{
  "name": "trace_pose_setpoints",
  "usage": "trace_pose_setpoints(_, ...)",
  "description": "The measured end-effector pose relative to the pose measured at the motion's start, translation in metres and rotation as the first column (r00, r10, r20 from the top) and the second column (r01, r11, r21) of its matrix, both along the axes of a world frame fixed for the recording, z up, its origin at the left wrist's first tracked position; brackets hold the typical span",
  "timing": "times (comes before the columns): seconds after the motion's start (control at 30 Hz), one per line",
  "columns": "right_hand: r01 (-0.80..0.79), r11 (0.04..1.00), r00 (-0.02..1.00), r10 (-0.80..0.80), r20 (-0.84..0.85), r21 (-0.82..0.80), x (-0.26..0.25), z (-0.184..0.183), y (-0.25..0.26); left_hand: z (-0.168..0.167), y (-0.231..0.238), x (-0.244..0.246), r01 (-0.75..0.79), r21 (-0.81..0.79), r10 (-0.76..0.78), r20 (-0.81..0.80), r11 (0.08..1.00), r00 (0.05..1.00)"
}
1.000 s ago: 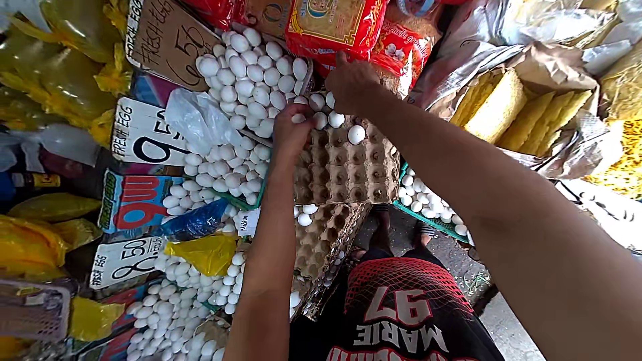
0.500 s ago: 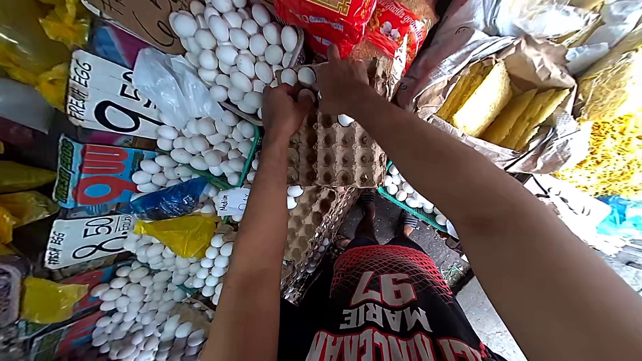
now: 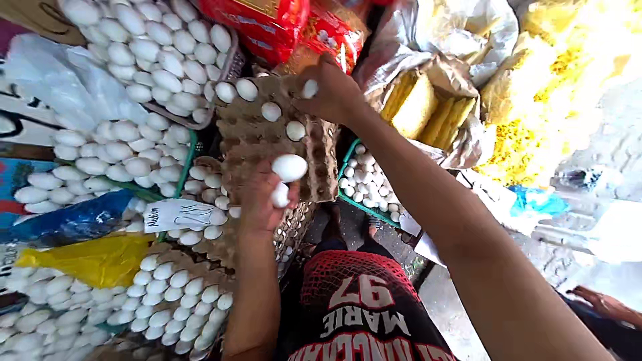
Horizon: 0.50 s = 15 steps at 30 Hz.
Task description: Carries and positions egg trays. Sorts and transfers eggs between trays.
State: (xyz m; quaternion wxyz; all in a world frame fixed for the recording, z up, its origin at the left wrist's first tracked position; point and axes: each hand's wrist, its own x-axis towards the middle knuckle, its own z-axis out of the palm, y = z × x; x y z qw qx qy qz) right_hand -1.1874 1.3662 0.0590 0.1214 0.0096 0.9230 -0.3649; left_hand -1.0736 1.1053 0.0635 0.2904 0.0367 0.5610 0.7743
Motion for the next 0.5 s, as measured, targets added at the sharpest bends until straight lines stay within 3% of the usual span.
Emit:
trace_pose_setpoints(0.17,0.041,0.997,0.999,-0.040,-0.026,0.063,-0.006,-0.008,-0.014,-0.015,-0.002,0.021,-0.123,-0.112,0.137,0.129,0.986,0.982)
trace_pose_setpoints(0.3,-0.043,0.985,0.998,0.050,-0.039,0.168,-0.041,-0.003,-0.062,-0.009,-0.014,0.013,-0.271,-0.191,0.301,0.150,0.943,0.942)
trace_pose_setpoints(0.5,-0.128,0.920,0.991,0.129,0.022,0.370,-0.094,-0.012,-0.127,-0.022,-0.023,-0.045,-0.421,-0.324,0.396,-0.143,0.847,0.907)
